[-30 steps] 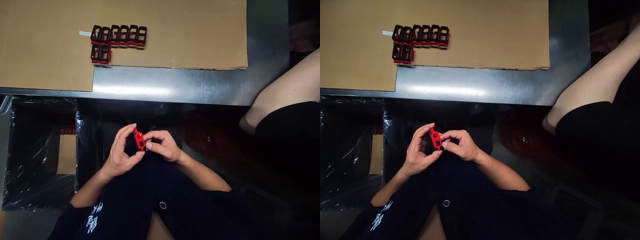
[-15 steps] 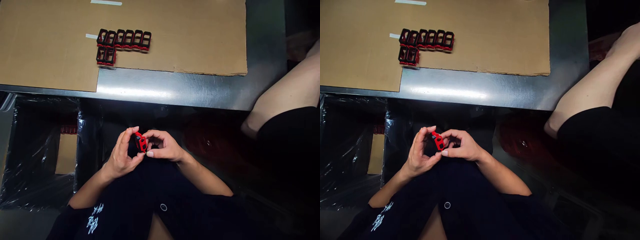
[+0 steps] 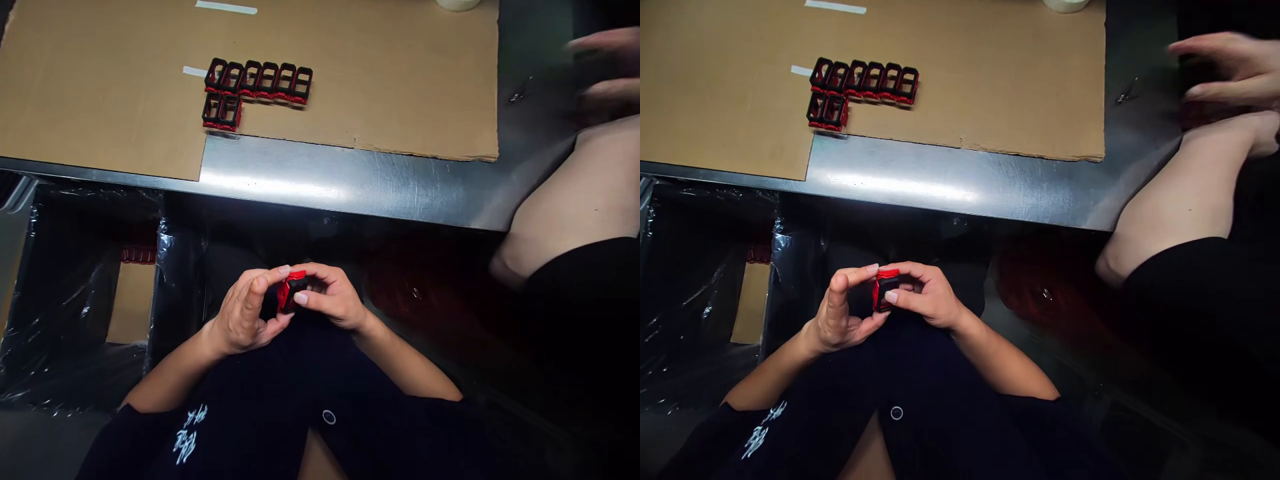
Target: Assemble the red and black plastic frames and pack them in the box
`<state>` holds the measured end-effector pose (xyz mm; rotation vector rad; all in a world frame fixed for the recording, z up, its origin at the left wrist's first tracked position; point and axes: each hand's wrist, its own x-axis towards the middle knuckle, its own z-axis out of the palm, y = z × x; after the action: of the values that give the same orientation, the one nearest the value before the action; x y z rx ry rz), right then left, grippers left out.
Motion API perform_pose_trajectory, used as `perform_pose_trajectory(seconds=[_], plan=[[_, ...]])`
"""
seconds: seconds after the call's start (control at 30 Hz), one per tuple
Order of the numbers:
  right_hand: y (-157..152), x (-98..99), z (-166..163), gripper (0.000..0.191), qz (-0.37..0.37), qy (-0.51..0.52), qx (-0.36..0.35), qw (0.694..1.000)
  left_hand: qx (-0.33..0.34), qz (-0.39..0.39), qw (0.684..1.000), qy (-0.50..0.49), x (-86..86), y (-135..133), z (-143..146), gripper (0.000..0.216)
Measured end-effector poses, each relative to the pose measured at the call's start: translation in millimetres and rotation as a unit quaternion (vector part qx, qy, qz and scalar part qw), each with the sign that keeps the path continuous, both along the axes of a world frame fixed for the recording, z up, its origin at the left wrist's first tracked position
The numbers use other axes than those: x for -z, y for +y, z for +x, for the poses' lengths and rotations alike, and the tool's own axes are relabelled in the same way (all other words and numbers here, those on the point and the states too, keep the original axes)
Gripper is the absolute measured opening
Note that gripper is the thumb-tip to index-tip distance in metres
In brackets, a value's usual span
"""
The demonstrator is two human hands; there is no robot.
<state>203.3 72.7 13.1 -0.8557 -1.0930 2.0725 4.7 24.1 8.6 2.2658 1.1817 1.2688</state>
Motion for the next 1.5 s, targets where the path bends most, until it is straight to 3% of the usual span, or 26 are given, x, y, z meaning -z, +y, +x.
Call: perform_pose_trajectory(seconds=[0.1, 0.2, 0.4, 0.53, 0.63, 0.7, 0.77, 0.83, 0.9, 0.93, 1.03, 1.13, 1.23, 1.33, 1.5], plan=[[-1, 5.5, -2, 0.04, -0.114, 0.051, -0.028, 0.992, 0.021, -0.039, 0.999, -0.032, -4.6, 0, 3, 0.116], [0, 8.5, -4, 0.04, -0.17, 0.091, -0.046, 0.98, 0.013, -0.092, 0.994, -0.054, -9.0, -1, 5, 0.114], [-2, 17.1, -4, 0.049, -0.227, 0.102, -0.098, 0.964, -0.053, -0.179, 0.98, -0.075, -11.9, -4, 7, 0.111], [-3, 17.2, -7, 0.053, -0.221, 0.072, -0.047, 0.971, -0.062, -0.22, 0.967, -0.11, -2.1, -7, 6, 0.107], [0, 9.8, -7, 0.038, -0.099, -0.022, 0.0, 0.995, -0.033, -0.306, 0.926, -0.217, 9.7, -10, 5, 0.094], [5, 1.9, -6, 0.022, 0.09, -0.111, -0.009, 0.99, 0.011, -0.412, 0.851, -0.326, 16.8, -12, 5, 0.081], [11, -6.6, -3, 0.008, 0.303, -0.187, -0.041, 0.934, 0.047, -0.498, 0.762, -0.411, 21.5, -13, 6, 0.073], [16, -14.0, 0, 0.011, 0.454, -0.228, -0.068, 0.859, 0.055, -0.519, 0.724, -0.451, 23.6, -13, 8, 0.069], [19, -19.1, 2, 0.017, 0.516, -0.239, -0.06, 0.821, 0.037, -0.477, 0.75, -0.456, 23.6, -12, 10, 0.066], [19, -20.9, 3, 0.021, 0.517, -0.235, -0.046, 0.822, 0.026, -0.442, 0.777, -0.447, 23.3, -12, 10, 0.066], [18, -23.6, 6, 0.028, 0.412, -0.218, 0.002, 0.885, -0.009, -0.324, 0.861, -0.391, 22.5, -12, 10, 0.074], [15, -24.8, 6, 0.021, 0.23, -0.202, -0.002, 0.952, -0.023, -0.245, 0.908, -0.338, 24.3, -13, 10, 0.082], [12, -25.8, 2, 0.023, 0.132, -0.19, -0.033, 0.972, -0.003, -0.195, 0.926, -0.323, 27.8, -12, 11, 0.089], [12, -26.5, -2, 0.022, 0.113, -0.19, -0.043, 0.974, 0.007, -0.165, 0.934, -0.318, 29.5, -11, 13, 0.092], [11, -24.1, -4, 0.021, 0.074, -0.175, -0.043, 0.981, -0.006, -0.18, 0.931, -0.316, 27.8, -11, 12, 0.09]])
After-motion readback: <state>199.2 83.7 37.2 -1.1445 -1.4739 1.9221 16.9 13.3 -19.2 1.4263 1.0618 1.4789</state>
